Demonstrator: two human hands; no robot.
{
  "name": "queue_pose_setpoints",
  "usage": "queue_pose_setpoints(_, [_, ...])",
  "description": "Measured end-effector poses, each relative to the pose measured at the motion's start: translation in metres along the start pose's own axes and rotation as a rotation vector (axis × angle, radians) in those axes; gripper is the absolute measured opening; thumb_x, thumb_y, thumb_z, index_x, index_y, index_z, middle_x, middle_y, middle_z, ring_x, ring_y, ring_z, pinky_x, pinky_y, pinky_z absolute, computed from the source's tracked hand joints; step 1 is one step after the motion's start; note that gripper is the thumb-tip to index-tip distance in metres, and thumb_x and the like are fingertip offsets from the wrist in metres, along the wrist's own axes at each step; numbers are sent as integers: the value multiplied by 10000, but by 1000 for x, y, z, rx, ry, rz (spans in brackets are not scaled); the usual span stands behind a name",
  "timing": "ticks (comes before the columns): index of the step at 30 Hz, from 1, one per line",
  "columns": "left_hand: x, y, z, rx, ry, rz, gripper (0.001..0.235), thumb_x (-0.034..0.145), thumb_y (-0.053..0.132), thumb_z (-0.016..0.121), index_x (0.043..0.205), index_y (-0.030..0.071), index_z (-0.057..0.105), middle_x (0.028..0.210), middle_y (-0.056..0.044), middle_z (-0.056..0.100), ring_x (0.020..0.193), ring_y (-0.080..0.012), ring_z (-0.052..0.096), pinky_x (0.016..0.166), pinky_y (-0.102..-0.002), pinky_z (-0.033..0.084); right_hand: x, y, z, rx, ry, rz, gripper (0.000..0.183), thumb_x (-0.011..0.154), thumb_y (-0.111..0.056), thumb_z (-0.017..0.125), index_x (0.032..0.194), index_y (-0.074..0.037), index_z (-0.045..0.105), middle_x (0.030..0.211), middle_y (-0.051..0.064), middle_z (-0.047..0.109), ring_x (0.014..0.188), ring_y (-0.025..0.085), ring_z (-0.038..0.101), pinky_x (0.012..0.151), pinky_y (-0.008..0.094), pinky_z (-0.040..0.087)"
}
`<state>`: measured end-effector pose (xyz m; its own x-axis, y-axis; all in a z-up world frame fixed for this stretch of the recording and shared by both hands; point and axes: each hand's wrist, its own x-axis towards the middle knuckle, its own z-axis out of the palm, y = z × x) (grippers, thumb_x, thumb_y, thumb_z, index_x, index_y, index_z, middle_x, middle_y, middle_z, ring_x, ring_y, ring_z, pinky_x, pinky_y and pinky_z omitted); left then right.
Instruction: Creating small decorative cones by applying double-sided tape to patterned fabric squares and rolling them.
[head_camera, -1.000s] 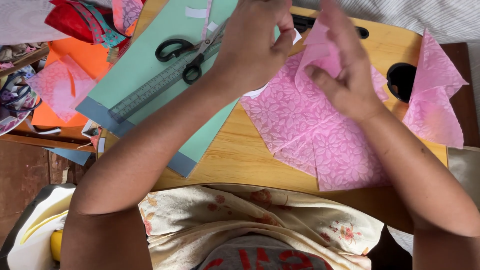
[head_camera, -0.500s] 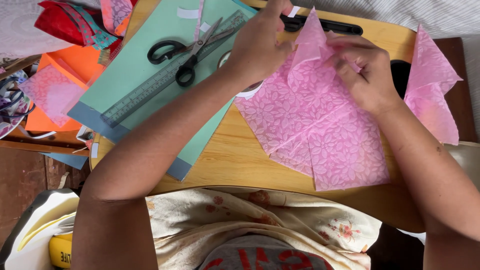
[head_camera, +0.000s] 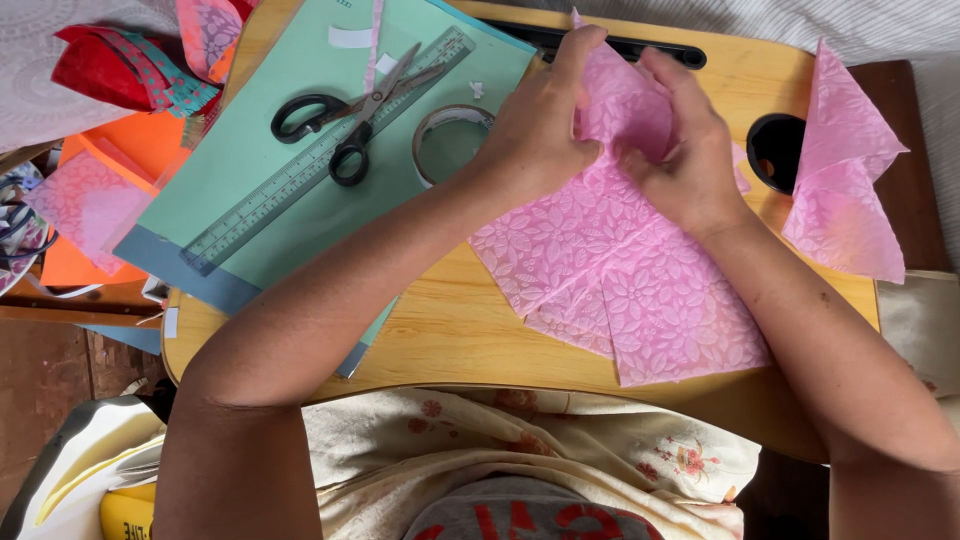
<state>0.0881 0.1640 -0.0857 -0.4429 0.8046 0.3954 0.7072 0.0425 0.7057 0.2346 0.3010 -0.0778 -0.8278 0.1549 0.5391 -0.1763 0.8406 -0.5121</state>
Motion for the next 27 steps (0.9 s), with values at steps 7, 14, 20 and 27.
queue_pose_setpoints(7, [2,-22,6,15,75,17,853,753,-31,737,1468,189,326,1003,-33,715,763,-153,734,669,-321,598,1,1,5,156,-122,24,775,764,178,364,1527,44,370,1398,279,598,1142,350,640,1001,375,535])
queue_pose_setpoints(14, [3,-26,6,91,119,16,889,738,-10,771,1472,163,299,1124,-94,710,941,-233,771,717,-366,620,12,7,7,-144,-106,-27,779,774,53,790,1473,77,448,1441,302,521,1302,453,528,1105,483,432])
queue_pose_setpoints(20, [6,-30,8,161,107,45,868,758,-10,760,1488,144,318,1076,-72,786,891,-231,799,691,-355,637,23,10,7,-163,-188,-65,664,777,69,702,1417,82,528,1318,274,624,1087,408,617,936,430,496])
queue_pose_setpoints(27, [6,-38,9,159,120,34,914,779,21,762,1532,189,272,1111,-81,765,927,-251,791,731,-382,624,17,16,7,-274,-64,-172,319,883,155,724,1182,48,747,983,167,710,739,297,637,668,385,512])
